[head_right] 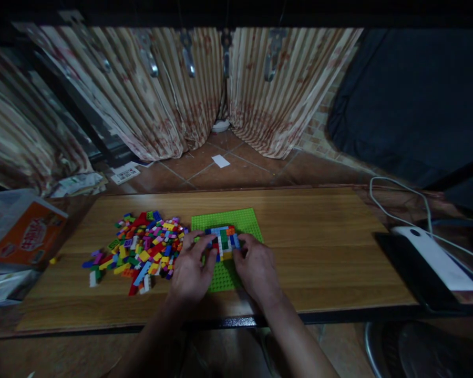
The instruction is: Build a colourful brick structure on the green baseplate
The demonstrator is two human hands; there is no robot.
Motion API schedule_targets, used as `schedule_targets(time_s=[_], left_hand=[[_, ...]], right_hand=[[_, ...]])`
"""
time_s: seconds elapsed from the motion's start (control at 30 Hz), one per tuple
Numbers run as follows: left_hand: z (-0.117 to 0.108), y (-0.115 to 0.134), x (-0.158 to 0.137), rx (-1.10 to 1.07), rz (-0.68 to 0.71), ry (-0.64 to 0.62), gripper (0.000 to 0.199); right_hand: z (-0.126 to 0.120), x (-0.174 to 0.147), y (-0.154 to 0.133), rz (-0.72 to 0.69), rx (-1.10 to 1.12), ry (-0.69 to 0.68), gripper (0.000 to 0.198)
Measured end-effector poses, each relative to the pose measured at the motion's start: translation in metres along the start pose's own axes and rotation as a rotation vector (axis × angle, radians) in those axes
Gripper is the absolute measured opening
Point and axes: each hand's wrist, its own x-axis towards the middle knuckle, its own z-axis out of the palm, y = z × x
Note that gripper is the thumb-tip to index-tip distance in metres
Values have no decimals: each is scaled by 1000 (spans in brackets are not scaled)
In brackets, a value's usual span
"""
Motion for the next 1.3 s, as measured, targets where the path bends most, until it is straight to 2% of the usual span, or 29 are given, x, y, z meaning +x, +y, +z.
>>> schedule_targets(time_s=[0.17,0.37,0.57,0.97,1.3], left_hand=[[7,4,-3,145,118,-33,33],[10,5,-5,252,213,-155,57],[12,13,-3,287,226,-270,64],[15,17,-4,315,219,-293,69],[17,18,-5,287,195,-255,66]], right_hand=[[1,0,-2,0,-4,-14,29],[1,2,3,7,28,-49,27],[0,4,3,24,77,-103,20],[-1,5,6,-6,79,-123,19],[0,5,7,-3,120,-147,16]])
